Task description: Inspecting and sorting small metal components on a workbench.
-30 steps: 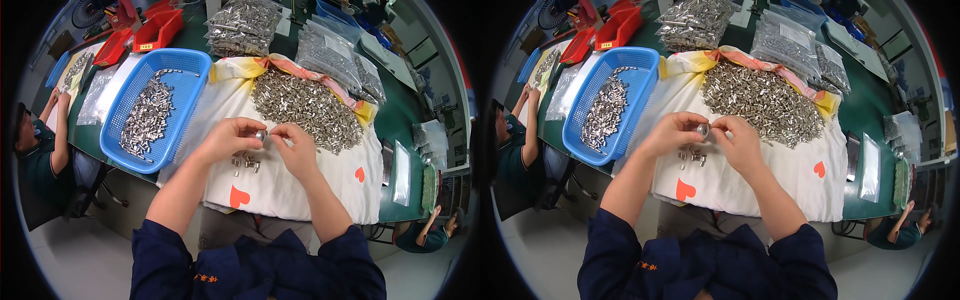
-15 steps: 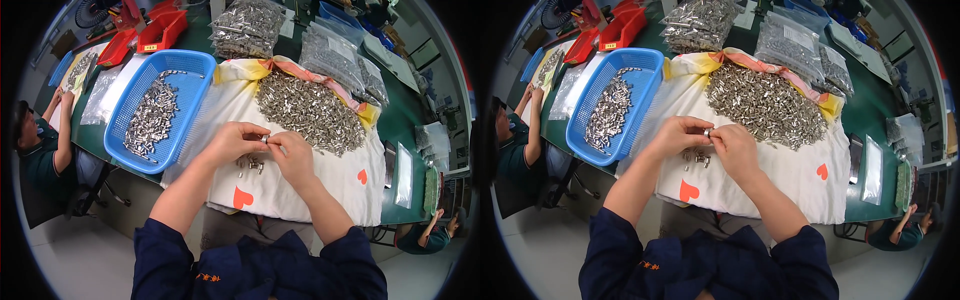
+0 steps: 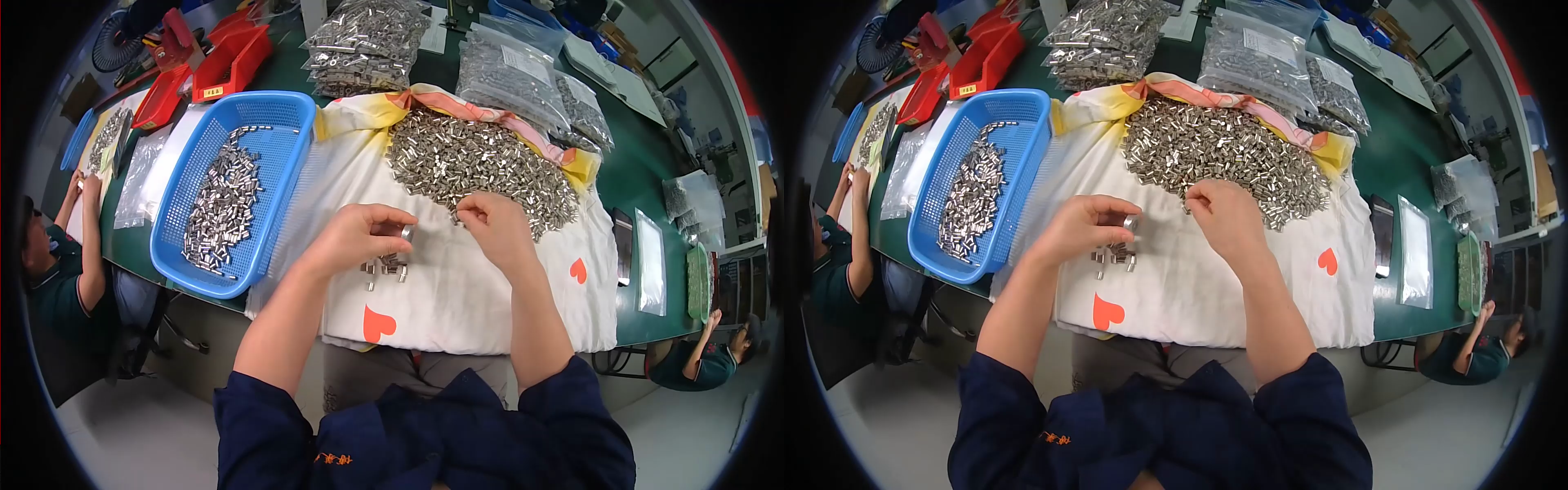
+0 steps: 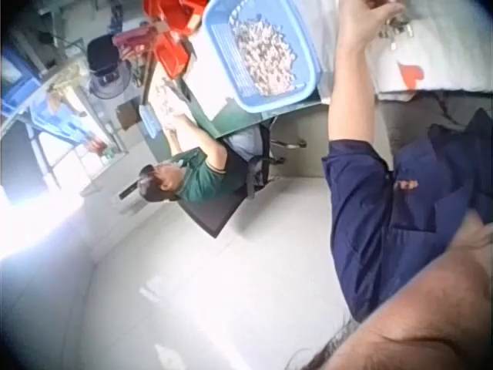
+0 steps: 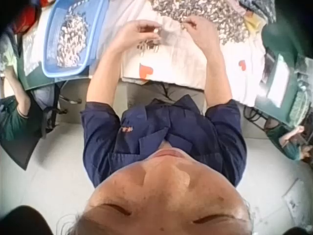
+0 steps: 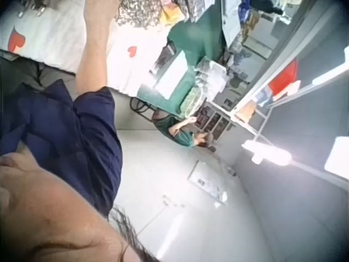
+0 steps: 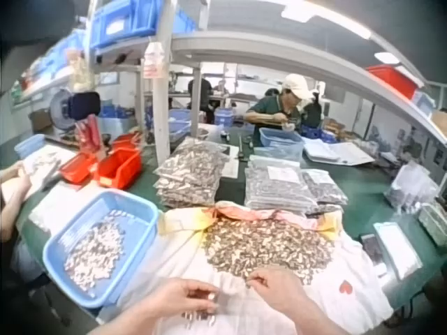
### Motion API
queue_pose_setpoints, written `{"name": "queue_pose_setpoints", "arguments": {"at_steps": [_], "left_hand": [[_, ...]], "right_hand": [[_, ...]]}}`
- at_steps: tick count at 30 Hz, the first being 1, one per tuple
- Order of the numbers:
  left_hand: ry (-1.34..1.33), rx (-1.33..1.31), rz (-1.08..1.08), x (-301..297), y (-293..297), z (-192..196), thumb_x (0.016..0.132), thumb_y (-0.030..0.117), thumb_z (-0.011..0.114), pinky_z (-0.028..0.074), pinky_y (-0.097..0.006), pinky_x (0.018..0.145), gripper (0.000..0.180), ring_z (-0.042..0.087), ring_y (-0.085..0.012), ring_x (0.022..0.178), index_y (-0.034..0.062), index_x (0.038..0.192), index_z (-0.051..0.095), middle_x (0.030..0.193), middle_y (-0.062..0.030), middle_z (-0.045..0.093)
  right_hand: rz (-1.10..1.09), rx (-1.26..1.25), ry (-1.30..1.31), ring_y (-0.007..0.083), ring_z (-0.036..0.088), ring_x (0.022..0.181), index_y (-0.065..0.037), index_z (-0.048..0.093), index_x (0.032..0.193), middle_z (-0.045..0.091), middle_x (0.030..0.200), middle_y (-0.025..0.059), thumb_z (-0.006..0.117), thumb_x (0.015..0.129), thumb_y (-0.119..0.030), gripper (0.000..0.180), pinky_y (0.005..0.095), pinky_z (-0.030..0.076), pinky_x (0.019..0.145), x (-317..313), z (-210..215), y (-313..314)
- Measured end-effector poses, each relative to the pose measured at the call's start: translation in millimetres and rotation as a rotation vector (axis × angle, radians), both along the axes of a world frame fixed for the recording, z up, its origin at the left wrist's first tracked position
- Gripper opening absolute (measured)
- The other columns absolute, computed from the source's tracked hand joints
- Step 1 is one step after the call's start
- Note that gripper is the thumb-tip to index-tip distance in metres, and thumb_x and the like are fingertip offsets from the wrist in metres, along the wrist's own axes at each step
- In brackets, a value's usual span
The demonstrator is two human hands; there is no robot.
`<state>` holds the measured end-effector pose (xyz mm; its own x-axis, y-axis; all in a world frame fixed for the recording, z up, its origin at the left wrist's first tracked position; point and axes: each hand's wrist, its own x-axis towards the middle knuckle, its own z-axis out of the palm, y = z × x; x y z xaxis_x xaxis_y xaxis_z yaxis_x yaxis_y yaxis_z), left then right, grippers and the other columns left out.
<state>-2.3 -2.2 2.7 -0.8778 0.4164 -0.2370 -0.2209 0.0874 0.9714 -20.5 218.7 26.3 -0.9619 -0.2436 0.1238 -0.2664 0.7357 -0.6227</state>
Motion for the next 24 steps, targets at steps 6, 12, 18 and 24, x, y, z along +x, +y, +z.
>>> {"name": "queue_pose_setpoints", "arguments": {"at_steps": [6, 12, 18, 24], "left_hand": [[0.02, -0.069, -0.056, 5, 1, 7, 0.072, -0.001, 0.066, 0.047, -0.02, 0.064, 0.032, 0.056, -0.0058, 0.072, 0.0001, 0.103, 0.059, 0.08, -0.0006, 0.06], [0.015, -0.005, -0.154, 4, 0, 3, 0.072, 0.001, 0.067, 0.046, -0.02, 0.063, 0.031, 0.056, -0.0047, 0.071, 0.0005, 0.102, 0.06, 0.077, 0.0005, 0.059], [-0.023, 0.079, -0.023, 3, 0, -2, 0.073, 0.002, 0.066, 0.046, -0.019, 0.063, 0.032, 0.055, -0.0047, 0.071, 0.0001, 0.104, 0.058, 0.08, 0.0002, 0.059], [0.035, 0.199, 0.036, -1, -1, -10, 0.074, 0.003, 0.066, 0.046, -0.019, 0.064, 0.032, 0.055, -0.0046, 0.073, -0.0009, 0.105, 0.057, 0.081, 0.001, 0.059]], "right_hand": [[0.068, 0.28, 0.182, 0.0256, 0.056, 0.071, -0.006, 0.061, 0.072, 0.059, 0.07, 0.0096, 0.061, 0.071, -0.014, 0.008, 0.0376, 0.044, 0.066, 8, -12, -7], [0.065, 0.318, 0.189, 0.0249, 0.055, 0.075, -0.007, 0.062, 0.07, 0.058, 0.072, 0.0086, 0.06, 0.071, -0.013, 0.006, 0.037, 0.043, 0.068, 7, -17, -8], [0.069, 0.266, 0.236, 0.0239, 0.056, 0.073, -0.006, 0.06, 0.07, 0.059, 0.073, 0.0086, 0.059, 0.072, -0.011, 0.006, 0.0351, 0.044, 0.068, 12, -15, -20], [0.168, -0.447, -0.112, 0.0204, 0.058, 0.068, -0.003, 0.059, 0.075, 0.06, 0.076, 0.0079, 0.06, 0.072, -0.008, 0.006, 0.0293, 0.046, 0.061, 25, -12, -39]]}}
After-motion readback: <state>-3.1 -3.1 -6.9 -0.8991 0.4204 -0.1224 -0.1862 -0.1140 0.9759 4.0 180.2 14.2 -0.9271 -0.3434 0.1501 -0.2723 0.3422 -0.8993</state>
